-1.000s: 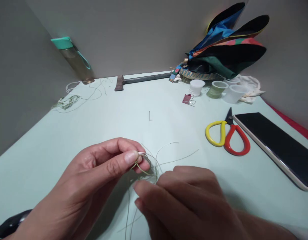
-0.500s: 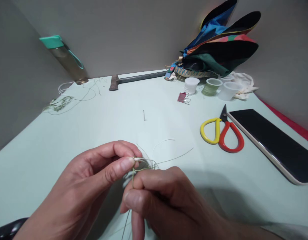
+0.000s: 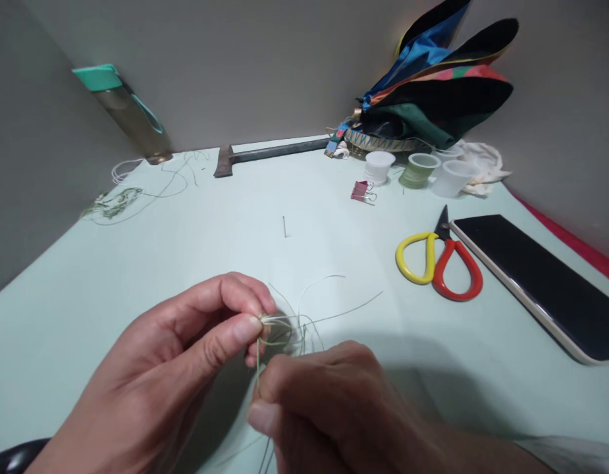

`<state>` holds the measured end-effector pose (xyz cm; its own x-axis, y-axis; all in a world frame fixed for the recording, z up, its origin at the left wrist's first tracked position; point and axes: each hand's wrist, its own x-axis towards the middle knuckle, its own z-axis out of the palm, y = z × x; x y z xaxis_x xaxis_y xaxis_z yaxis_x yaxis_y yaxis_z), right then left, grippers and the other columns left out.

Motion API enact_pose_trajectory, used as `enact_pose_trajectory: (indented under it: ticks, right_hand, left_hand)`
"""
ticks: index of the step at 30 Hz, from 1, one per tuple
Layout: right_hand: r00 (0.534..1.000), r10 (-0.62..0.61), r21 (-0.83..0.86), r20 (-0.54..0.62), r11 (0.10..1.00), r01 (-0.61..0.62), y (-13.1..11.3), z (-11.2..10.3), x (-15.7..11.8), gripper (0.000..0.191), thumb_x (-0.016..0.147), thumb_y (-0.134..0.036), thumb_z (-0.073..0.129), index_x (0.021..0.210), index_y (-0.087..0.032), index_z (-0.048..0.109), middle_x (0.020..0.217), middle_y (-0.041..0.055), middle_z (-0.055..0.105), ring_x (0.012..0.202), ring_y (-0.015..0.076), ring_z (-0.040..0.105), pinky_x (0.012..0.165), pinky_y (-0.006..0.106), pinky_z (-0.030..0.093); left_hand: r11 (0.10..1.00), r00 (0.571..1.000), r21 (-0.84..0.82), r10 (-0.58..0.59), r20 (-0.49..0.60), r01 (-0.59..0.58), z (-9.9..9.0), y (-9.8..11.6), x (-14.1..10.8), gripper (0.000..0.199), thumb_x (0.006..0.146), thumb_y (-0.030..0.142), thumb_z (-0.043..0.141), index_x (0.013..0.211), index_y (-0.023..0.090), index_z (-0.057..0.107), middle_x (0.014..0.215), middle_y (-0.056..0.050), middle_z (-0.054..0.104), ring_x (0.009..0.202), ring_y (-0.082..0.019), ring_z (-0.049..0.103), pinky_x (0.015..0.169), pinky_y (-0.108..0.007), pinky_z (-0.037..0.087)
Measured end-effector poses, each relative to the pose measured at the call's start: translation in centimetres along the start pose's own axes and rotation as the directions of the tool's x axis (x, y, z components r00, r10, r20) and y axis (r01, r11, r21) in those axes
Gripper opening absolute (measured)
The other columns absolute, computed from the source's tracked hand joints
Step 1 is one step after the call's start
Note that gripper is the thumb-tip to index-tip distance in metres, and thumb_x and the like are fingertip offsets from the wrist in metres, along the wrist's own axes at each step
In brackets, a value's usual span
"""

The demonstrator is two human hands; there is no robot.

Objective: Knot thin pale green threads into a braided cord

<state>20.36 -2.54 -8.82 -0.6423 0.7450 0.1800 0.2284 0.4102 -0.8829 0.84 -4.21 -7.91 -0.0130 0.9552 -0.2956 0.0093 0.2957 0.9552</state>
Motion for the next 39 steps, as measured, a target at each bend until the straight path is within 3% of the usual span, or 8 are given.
enact_pose_trajectory:
  ticks: [8, 13, 20, 26, 28, 31, 35, 39]
  right_hand:
    - [0.963, -0.168, -0.214, -0.212, 0.969, 0.122, 1.4, 0.8, -0.7, 0.013, 0.100, -0.036, 0.058, 0.093, -0.028, 0.065, 0.074, -0.0075, 0.075, 0.038, 0.0057, 0.059, 0.041, 0.013, 0.047]
    - [0.892, -0.222, -0.236, -0.394, 0.962, 0.136, 1.9, 2.7, 0.2, 0.035, 0.105, -0.039, 0.044, 0.077, -0.026, 0.060, 0.055, -0.0074, 0.067, 0.034, 0.0066, 0.057, 0.032, 0.014, 0.036]
    - [0.936, -0.190, -0.377, -0.296, 0.924, 0.068, 2.2, 3.2, 0.2, 0.015, 0.096, -0.040, 0.059, 0.095, -0.033, 0.072, 0.055, -0.0075, 0.068, 0.033, 0.0091, 0.056, 0.025, 0.015, 0.027]
    - [0.820, -0.305, -0.381, -0.485, 0.917, 0.115, 1.7, 2.3, 0.0, 0.042, 0.105, -0.048, 0.041, 0.077, -0.027, 0.063, 0.058, -0.0030, 0.069, 0.033, 0.0079, 0.055, 0.023, 0.015, 0.017]
    - [0.883, -0.281, -0.338, -0.376, 0.929, 0.151, 1.4, 1.4, -0.1, 0.035, 0.105, -0.042, 0.044, 0.080, -0.025, 0.063, 0.061, -0.0029, 0.070, 0.037, 0.0084, 0.058, 0.027, 0.015, 0.028]
    - [0.980, -0.186, -0.227, -0.076, 0.960, 0.165, 1.2, 0.2, -0.1, 0.014, 0.101, -0.019, 0.051, 0.097, -0.022, 0.064, 0.071, -0.0047, 0.073, 0.054, 0.0105, 0.066, 0.054, 0.019, 0.054]
    - [0.930, -0.271, -0.301, -0.248, 0.934, 0.192, 1.6, 0.1, 0.5, 0.013, 0.100, -0.017, 0.050, 0.105, -0.021, 0.061, 0.076, -0.0067, 0.074, 0.056, 0.0101, 0.065, 0.051, 0.022, 0.046]
    - [0.933, -0.247, -0.350, -0.261, 0.925, 0.147, 1.9, 0.5, 1.0, 0.008, 0.100, -0.019, 0.055, 0.096, -0.023, 0.061, 0.073, -0.0093, 0.073, 0.057, 0.0088, 0.064, 0.054, 0.022, 0.043]
  left_hand:
    - [0.986, 0.995, 0.166, 0.014, -0.096, 0.002, -0.8, -0.2, -0.1, 0.028, 0.077, 0.062, 0.082, 0.079, 0.036, 0.072, 0.082, 0.005, 0.065, 0.066, -0.015, 0.059, 0.056, -0.018, 0.052]
    - [0.988, 0.997, 0.145, -0.055, -0.049, 0.061, -0.8, -0.2, -0.1, 0.030, 0.080, 0.065, 0.078, 0.081, 0.035, 0.073, 0.067, 0.004, 0.066, 0.057, -0.016, 0.059, 0.052, -0.020, 0.052]
    - [0.991, 0.998, 0.119, -0.058, 0.003, 0.057, -0.4, 0.1, 0.0, 0.029, 0.081, 0.063, 0.078, 0.080, 0.035, 0.075, 0.068, 0.002, 0.071, 0.060, -0.018, 0.063, 0.052, -0.022, 0.055]
    - [0.993, 1.000, 0.115, -0.011, -0.023, 0.014, -0.3, -0.1, -0.1, 0.030, 0.078, 0.064, 0.080, 0.076, 0.035, 0.076, 0.062, 0.003, 0.064, 0.055, -0.015, 0.056, 0.046, -0.018, 0.049]
    - [0.993, 0.999, 0.120, -0.010, -0.042, 0.015, -0.3, -0.1, 0.0, 0.030, 0.076, 0.064, 0.082, 0.075, 0.034, 0.075, 0.060, 0.004, 0.060, 0.053, -0.014, 0.051, 0.045, -0.017, 0.045]
    - [0.993, 0.997, 0.103, -0.049, -0.056, 0.054, -0.2, -0.2, 0.2, 0.032, 0.075, 0.065, 0.083, 0.076, 0.033, 0.074, 0.064, 0.003, 0.060, 0.060, -0.016, 0.052, 0.052, -0.019, 0.048]
    - [0.993, 0.993, 0.002, -0.116, -0.032, 0.116, -0.2, -0.3, 0.3, 0.030, 0.076, 0.061, 0.084, 0.078, 0.032, 0.075, 0.069, 0.002, 0.062, 0.070, -0.018, 0.052, 0.061, -0.021, 0.047]
    - [0.989, 0.991, -0.060, -0.136, -0.002, 0.135, 0.0, -0.2, 0.0, 0.029, 0.075, 0.059, 0.086, 0.076, 0.032, 0.077, 0.067, 0.002, 0.063, 0.068, -0.017, 0.049, 0.061, -0.021, 0.044]
